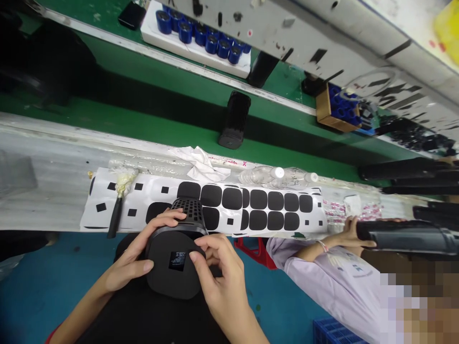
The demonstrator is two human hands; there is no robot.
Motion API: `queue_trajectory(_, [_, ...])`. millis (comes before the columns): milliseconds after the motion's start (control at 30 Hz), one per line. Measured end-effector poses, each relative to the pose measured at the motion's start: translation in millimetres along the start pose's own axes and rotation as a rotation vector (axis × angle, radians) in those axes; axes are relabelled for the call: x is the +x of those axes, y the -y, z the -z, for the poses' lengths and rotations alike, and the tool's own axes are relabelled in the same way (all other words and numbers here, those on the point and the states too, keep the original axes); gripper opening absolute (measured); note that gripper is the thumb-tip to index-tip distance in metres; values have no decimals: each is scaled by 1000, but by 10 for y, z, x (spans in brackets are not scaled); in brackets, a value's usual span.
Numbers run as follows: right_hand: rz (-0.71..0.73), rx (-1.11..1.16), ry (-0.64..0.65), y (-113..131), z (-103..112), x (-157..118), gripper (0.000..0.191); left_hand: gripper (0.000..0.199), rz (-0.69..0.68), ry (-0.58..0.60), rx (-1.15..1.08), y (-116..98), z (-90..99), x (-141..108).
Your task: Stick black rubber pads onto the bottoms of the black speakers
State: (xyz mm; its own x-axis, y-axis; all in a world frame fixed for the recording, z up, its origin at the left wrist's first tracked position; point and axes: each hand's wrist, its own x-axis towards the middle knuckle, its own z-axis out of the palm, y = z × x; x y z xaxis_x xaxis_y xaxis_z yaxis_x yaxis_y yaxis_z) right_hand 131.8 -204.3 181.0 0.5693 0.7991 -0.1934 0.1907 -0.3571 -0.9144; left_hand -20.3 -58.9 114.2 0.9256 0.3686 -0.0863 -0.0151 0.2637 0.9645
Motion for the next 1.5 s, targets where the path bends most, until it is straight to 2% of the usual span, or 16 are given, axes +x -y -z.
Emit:
queue_trajectory(333, [25,-30,21,20,6,6,20,58,-12,68,52,-13,46,42])
queue_trajectory(500, [49,-59,33,10,11,10,19,68,19,160,149,-44,128,41])
queue_trajectory(633, [77,-102,76,29,51,14,20,77,60,189,190,-58,153,39])
queue_trajectory(733, [120,-226,131,82,119,18,21,76,59,186,181,-59,149,43])
queue_trajectory(900, [321,-523,213,226,199,21,20,74,57,164,154,-76,139,54])
queue_trajectory(1067, [477,-731,251,348,286,6,30,72,70,148,136,-91,140,58])
queue_trajectory(1167, [504,-912,143,333,461,53,38,71,89,130,115,-75,150,45])
queue_trajectory(1233, [433,-954,52,245,570,104,50,71,97,110,95,-57,152,31])
queue_trajectory(1300, [300,-820,122,96,593,156,76,68,83,76,79,-41,144,22])
queue_trajectory(1400, [72,-406,409,-167,408,222,120,64,45,22,75,-31,119,39])
queue_trajectory(1433, [14,-255,473,-242,307,246,129,64,38,-2,74,-34,110,56])
queue_trajectory(1500, [-58,6,494,-343,107,302,133,64,34,-68,54,-46,90,102])
